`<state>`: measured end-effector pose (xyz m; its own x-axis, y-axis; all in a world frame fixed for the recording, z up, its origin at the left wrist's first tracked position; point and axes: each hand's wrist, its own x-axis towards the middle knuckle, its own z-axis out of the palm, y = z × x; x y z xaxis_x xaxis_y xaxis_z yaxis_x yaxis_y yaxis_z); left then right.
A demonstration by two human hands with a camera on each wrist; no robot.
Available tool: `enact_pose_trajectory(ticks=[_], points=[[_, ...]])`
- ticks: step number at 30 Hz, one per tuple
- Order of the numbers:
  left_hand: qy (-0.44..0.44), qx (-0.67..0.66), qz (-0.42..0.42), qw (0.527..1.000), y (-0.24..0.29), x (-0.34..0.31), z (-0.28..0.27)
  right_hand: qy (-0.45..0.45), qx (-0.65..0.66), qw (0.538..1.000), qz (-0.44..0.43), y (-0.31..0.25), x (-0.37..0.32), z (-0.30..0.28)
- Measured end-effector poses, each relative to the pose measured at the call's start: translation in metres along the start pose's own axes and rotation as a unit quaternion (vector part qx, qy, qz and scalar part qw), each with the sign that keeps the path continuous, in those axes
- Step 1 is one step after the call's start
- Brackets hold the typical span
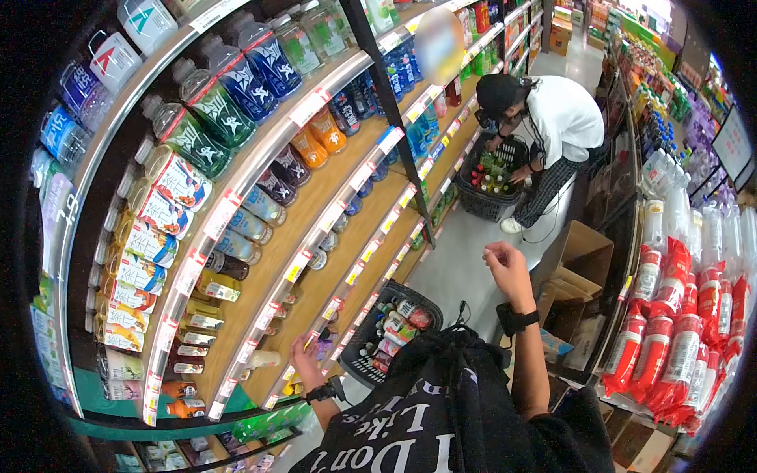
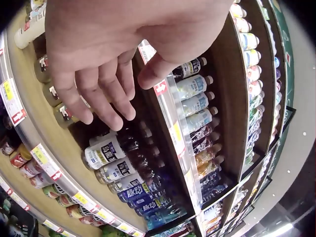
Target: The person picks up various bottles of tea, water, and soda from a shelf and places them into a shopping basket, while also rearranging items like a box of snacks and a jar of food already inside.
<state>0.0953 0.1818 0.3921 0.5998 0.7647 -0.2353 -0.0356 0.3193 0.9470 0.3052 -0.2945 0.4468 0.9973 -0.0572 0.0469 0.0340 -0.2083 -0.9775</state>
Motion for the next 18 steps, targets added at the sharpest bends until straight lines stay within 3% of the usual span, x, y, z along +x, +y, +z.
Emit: enact_pose_trajectory(ticks=[11, 18], points=[[0.041, 0.001, 0.016, 0.999, 0.009, 0.000, -0.027, -0.005, 0.063, 0.998, 0.002, 0.019, 0.014, 0.019], [0.052, -0.007, 0.029, 0.998, 0.008, -0.014, -0.028, -0.035, 0.029, 0.999, -0.008, 0.002, 0.026, 0.031]])
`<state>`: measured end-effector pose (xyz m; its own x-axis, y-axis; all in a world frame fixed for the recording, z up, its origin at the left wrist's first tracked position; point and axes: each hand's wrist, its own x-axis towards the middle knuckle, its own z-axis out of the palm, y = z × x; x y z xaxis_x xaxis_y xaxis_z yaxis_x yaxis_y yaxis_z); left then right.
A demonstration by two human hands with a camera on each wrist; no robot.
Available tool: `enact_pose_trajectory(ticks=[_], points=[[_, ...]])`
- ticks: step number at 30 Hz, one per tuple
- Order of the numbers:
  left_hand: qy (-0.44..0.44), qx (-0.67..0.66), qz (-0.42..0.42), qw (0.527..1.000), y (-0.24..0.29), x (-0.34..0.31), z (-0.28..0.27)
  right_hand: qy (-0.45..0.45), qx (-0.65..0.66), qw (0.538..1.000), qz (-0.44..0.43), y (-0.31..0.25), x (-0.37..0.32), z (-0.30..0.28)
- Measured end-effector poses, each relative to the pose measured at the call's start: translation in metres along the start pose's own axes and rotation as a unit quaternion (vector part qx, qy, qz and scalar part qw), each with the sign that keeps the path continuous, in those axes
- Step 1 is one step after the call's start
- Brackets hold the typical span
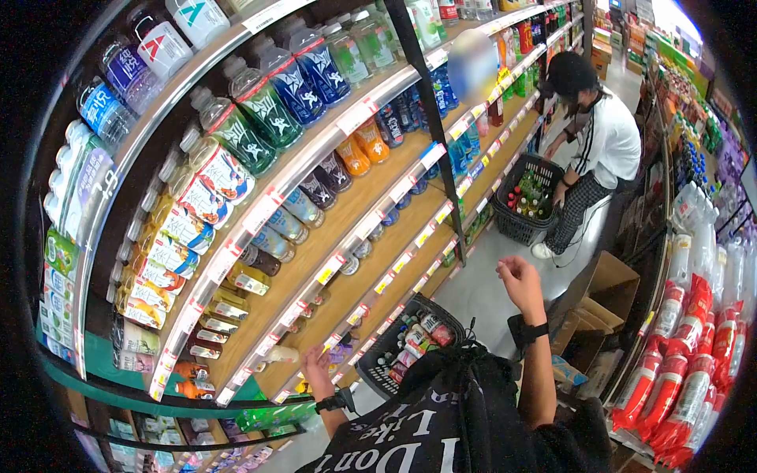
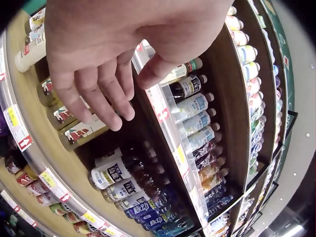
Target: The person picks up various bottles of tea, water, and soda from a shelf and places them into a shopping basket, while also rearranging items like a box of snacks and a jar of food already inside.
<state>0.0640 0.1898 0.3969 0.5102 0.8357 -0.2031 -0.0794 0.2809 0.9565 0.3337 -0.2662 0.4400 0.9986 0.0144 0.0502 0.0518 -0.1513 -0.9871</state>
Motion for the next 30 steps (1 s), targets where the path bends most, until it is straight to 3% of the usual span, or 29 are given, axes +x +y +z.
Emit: enact_pose_trajectory(ticks=[30], points=[[-0.017, 0.014, -0.030, 0.999, -0.010, 0.006, 0.020, 0.041, 0.003, 0.999, -0.002, 0.005, -0.011, -0.025]])
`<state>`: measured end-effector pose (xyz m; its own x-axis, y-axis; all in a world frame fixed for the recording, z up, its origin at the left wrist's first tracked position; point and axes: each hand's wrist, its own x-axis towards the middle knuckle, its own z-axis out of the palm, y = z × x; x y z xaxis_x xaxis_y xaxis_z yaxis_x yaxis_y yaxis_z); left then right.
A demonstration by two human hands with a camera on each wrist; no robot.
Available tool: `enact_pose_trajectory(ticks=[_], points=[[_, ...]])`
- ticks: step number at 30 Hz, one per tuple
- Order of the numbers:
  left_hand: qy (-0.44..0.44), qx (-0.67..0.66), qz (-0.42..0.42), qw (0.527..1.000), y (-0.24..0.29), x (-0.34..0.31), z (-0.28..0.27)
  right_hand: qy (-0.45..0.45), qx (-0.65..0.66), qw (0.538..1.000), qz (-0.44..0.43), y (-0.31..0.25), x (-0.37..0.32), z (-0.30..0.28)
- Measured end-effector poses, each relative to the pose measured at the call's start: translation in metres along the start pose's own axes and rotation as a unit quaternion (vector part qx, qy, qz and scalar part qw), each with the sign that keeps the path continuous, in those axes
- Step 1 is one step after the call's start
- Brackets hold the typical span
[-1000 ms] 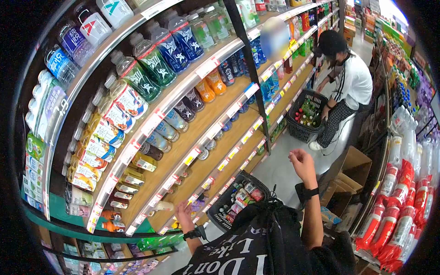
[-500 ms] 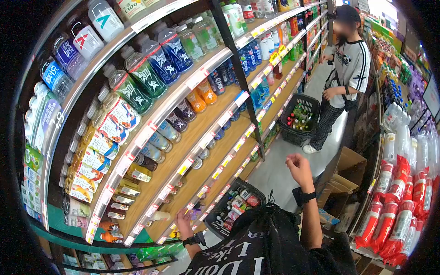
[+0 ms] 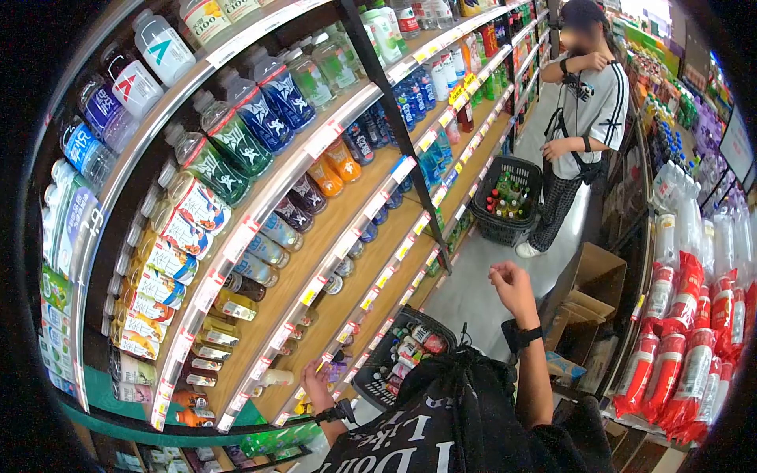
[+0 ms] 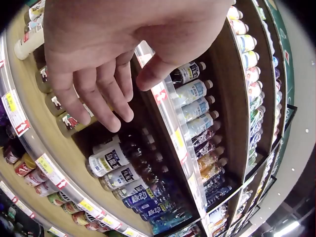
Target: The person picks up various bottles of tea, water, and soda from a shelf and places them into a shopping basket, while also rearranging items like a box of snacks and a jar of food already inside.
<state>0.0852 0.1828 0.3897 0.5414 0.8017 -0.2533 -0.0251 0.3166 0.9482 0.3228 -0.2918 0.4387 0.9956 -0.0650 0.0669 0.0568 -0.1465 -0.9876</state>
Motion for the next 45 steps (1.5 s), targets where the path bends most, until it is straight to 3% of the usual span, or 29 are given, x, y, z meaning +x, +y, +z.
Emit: enact_pose_trajectory(ticks=[17, 23, 31, 39, 45], points=[[-0.013, -0.001, -0.015, 1.000, 0.000, -0.009, 0.007, 0.012, -0.040, 0.999, 0.009, -0.005, -0.008, -0.009], [-0.061, 0.035, -0.023, 0.997, -0.001, -0.007, 0.022, 0.045, -0.038, 0.998, 0.006, -0.009, -0.022, -0.028], [-0.103, 0.041, -0.050, 0.993, -0.027, 0.024, 0.063, 0.136, -0.064, 0.988, 0.035, -0.011, -0.062, -0.078], [-0.161, 0.029, -0.080, 0.983, -0.060, 0.023, 0.112, 0.170, -0.084, 0.979, 0.069, -0.010, -0.081, -0.119], [-0.120, 0.065, -0.100, 0.986, -0.071, -0.011, 0.117, 0.046, -0.065, 0.994, 0.077, 0.018, -0.040, -0.131]])
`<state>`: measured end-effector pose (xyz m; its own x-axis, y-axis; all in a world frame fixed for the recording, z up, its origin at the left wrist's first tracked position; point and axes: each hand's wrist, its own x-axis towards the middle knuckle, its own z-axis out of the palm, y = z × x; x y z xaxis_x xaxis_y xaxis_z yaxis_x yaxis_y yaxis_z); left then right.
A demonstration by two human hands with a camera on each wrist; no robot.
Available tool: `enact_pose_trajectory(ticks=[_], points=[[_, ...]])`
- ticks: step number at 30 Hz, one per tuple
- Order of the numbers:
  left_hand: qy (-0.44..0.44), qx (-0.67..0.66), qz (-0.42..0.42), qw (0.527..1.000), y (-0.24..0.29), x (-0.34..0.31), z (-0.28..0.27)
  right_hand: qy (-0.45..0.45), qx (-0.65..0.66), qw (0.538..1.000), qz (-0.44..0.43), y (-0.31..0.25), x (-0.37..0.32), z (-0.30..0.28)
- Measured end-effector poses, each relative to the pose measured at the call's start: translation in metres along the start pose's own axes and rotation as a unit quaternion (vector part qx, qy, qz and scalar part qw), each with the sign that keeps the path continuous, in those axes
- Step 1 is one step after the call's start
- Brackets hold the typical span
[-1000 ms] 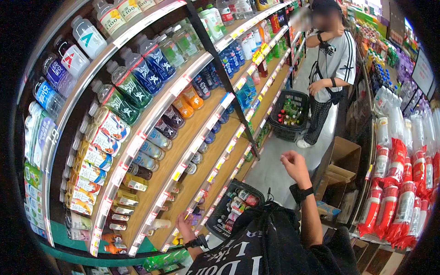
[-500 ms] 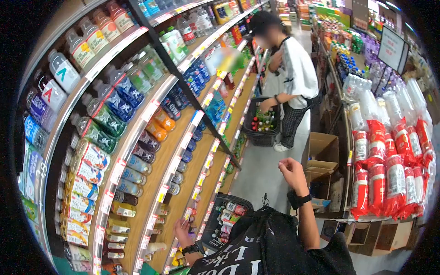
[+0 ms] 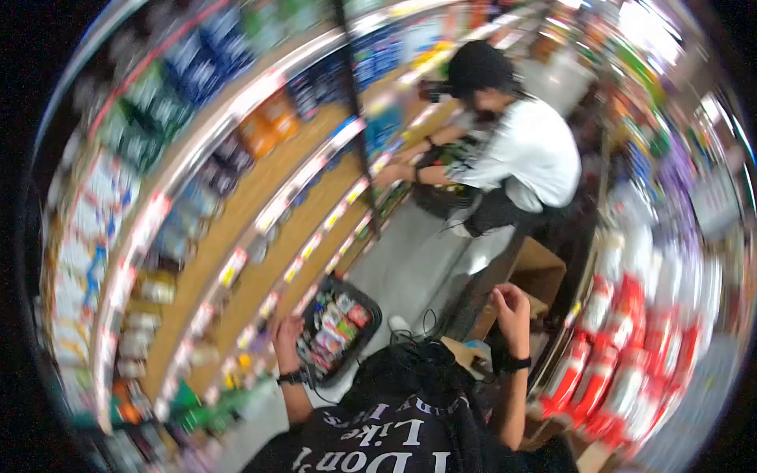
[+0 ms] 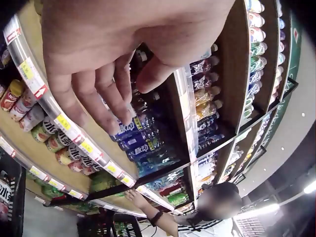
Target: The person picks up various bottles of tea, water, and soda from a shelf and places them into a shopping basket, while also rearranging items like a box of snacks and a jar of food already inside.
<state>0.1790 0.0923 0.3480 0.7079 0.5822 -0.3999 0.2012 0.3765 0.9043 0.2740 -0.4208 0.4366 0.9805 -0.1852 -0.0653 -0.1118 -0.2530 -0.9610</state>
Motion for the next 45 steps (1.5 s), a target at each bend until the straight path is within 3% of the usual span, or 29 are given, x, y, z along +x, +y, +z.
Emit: enact_pose_trajectory(ticks=[3, 5, 6, 7, 9, 11, 16, 19, 21, 27, 31, 36, 39, 42, 45], points=[[0.031, -0.015, 0.026, 0.999, -0.006, -0.025, -0.012, -0.097, 0.005, 0.994, 0.057, 0.016, 0.039, 0.021], [0.074, -0.018, 0.023, 0.997, -0.005, -0.040, -0.029, -0.176, -0.037, 0.983, 0.038, 0.023, 0.063, 0.053], [0.105, 0.017, 0.011, 0.994, -0.002, -0.051, -0.038, -0.187, 0.006, 0.978, 0.090, 0.031, 0.074, 0.074], [0.129, 0.006, 0.018, 0.991, 0.002, -0.063, -0.046, -0.244, -0.024, 0.968, 0.055, 0.030, 0.086, 0.098], [0.187, 0.045, 0.022, 0.981, -0.012, -0.087, -0.074, -0.345, -0.008, 0.936, 0.075, 0.038, 0.105, 0.144], [0.244, 0.051, 0.007, 0.968, -0.009, -0.121, -0.084, -0.400, -0.051, 0.915, 0.007, 0.025, 0.114, 0.193], [0.333, -0.019, -0.089, 0.939, -0.045, -0.177, -0.118, -0.457, -0.043, 0.888, -0.023, 0.016, 0.089, 0.253], [0.349, -0.054, -0.091, 0.931, -0.063, -0.192, -0.134, -0.471, -0.035, 0.881, -0.025, 0.032, 0.060, 0.243], [0.339, -0.060, -0.098, 0.934, -0.067, -0.197, -0.147, -0.468, -0.122, 0.875, -0.037, 0.035, 0.044, 0.222], [0.274, -0.086, -0.066, 0.956, -0.084, -0.210, -0.234, -0.363, -0.122, 0.924, 0.003, 0.025, -0.041, 0.163], [0.264, -0.092, -0.042, 0.959, -0.082, -0.237, -0.285, -0.350, -0.106, 0.931, 0.004, 0.027, -0.116, 0.135], [0.279, -0.126, -0.068, 0.950, -0.117, -0.274, -0.347, -0.374, -0.228, 0.898, -0.045, -0.005, -0.194, 0.118], [0.267, -0.126, -0.092, 0.951, -0.130, -0.281, -0.364, -0.387, -0.250, 0.885, -0.058, -0.032, -0.222, 0.100], [0.236, -0.129, -0.111, 0.957, -0.131, -0.275, -0.364, -0.324, -0.208, 0.921, -0.066, -0.027, -0.238, 0.070], [0.199, -0.130, -0.078, 0.968, -0.121, -0.265, -0.355, -0.289, -0.223, 0.931, -0.023, -0.024, -0.245, 0.043]])
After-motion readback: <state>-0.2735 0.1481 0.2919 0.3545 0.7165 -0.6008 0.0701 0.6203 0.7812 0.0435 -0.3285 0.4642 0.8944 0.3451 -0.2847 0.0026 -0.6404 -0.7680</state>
